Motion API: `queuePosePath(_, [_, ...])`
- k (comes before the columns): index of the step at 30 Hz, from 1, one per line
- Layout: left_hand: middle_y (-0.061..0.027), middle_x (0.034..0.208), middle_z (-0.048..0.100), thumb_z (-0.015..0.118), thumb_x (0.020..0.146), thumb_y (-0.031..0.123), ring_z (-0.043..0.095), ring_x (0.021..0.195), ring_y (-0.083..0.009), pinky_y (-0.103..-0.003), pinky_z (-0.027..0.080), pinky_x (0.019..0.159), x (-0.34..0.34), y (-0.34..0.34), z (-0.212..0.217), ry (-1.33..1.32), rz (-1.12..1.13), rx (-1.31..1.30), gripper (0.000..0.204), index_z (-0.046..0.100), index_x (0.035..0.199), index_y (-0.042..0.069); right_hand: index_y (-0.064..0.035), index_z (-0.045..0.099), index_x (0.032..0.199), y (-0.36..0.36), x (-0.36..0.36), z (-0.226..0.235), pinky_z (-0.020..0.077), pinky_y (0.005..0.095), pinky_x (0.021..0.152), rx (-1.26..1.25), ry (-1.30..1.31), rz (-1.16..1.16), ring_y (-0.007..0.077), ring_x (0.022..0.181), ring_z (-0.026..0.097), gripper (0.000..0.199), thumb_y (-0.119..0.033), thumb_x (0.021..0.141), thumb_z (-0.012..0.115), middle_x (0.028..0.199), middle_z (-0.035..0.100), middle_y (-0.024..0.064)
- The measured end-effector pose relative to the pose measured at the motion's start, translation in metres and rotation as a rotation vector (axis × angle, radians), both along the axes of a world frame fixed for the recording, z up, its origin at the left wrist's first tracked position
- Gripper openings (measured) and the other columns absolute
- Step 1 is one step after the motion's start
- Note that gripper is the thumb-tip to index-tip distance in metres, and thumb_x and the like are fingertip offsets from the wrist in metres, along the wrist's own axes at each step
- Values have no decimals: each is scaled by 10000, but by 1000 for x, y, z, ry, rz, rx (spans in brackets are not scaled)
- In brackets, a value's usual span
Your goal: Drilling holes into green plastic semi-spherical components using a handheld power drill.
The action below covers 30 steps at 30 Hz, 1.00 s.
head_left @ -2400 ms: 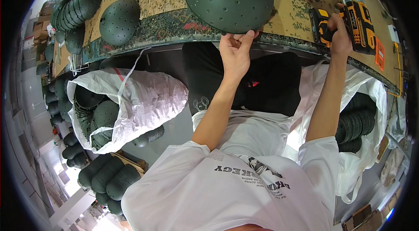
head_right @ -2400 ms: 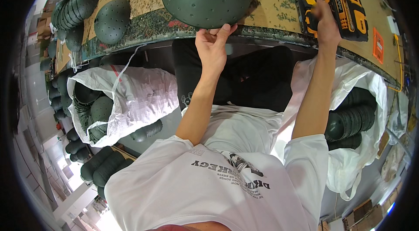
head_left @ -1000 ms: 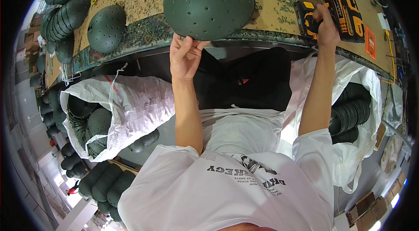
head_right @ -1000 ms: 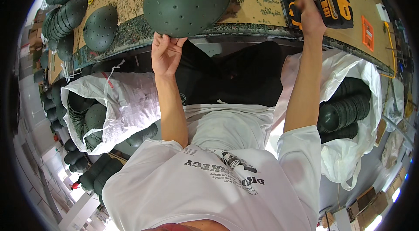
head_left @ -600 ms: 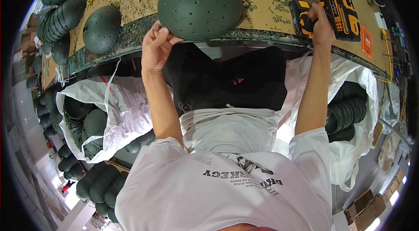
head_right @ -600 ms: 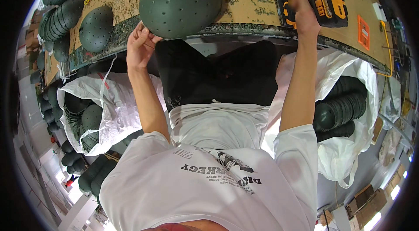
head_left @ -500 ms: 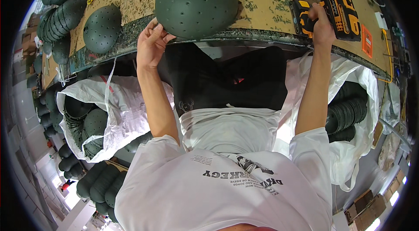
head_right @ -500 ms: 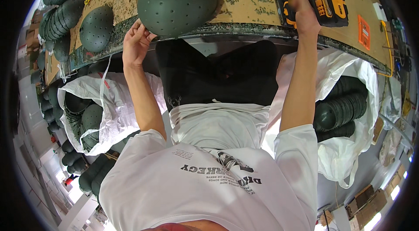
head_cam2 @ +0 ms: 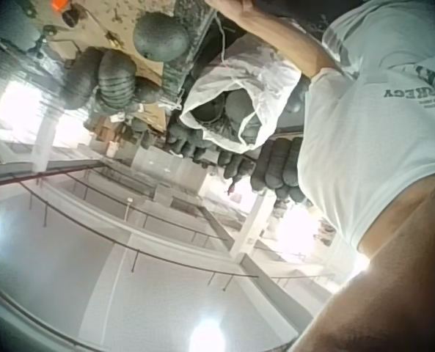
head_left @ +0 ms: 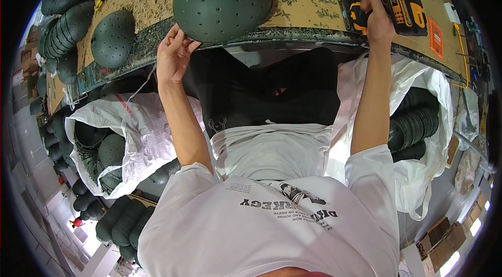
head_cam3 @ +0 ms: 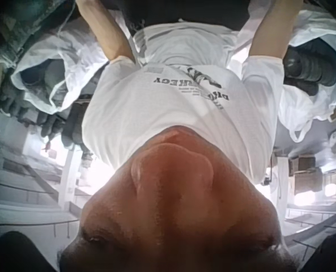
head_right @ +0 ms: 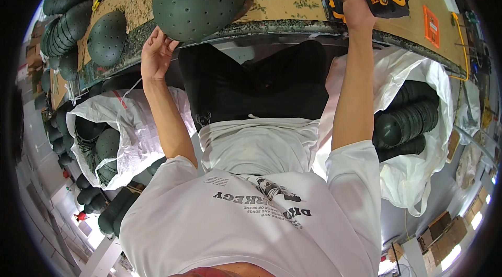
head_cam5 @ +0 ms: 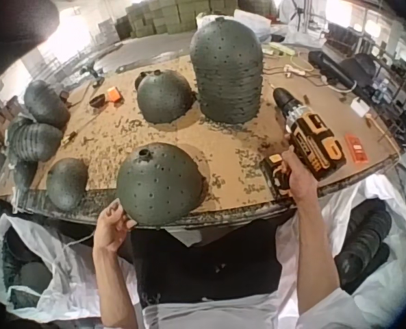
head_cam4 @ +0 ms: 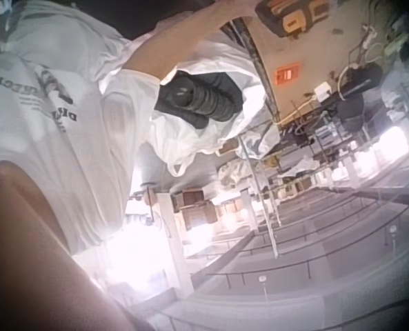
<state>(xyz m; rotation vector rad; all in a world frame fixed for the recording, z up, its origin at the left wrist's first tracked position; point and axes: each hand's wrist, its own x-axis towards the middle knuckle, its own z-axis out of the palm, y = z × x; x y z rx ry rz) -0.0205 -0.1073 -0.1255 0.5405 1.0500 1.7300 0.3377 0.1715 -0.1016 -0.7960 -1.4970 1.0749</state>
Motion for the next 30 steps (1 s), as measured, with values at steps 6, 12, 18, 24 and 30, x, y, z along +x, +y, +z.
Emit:
queuePosePath(6, [-131, 1120, 674, 539, 1004, 93, 692, 953, -211, -357, 606, 857, 24, -3, 0, 50, 46, -90, 334, 512, 1298, -64, 35, 614, 1157, 4, 2, -5, 414, 228, 592, 136, -68, 27, 111, 614, 546, 293, -1, 866, 607, 674, 566, 33])
queuePosePath(12, [-114, 1076, 666, 586, 989, 85, 687, 924, -196, -347, 611, 818, 40, -5, 1, 290, 219, -232, 335, 526, 1277, -74, 35, 620, 1149, -5, -6, 6, 418, 237, 582, 28, 47, 35, 117, 609, 548, 288, 18, 862, 602, 682, 571, 32])
queuePosePath(18, [-104, 1029, 656, 657, 959, 153, 641, 701, -120, -282, 587, 631, 36, -5, 33, 772, 318, -473, 323, 602, 1220, -28, 35, 625, 1148, -4, -3, 3, 424, 242, 580, -2, 75, 15, 118, 597, 541, 285, 26, 863, 607, 674, 565, 28])
queuePosePath(24, [-69, 841, 706, 714, 888, 299, 679, 793, -200, -336, 543, 706, -6, 48, 64, 1421, 342, 51, 341, 690, 1146, 76, 23, 578, 1240, -9, 13, 15, 444, 251, 658, -30, -57, 24, 111, 696, 559, 341, -31, 904, 588, 737, 574, 25])
queuePosePath(30, [-206, 1306, 579, 713, 869, 402, 563, 1198, -380, -438, 463, 997, 24, 111, 97, 1544, 69, 165, 552, 602, 1247, 15, 25, 561, 1226, -151, 32, 49, 447, 268, 742, -225, -49, 138, 118, 744, 552, 325, -111, 937, 621, 778, 567, 21])
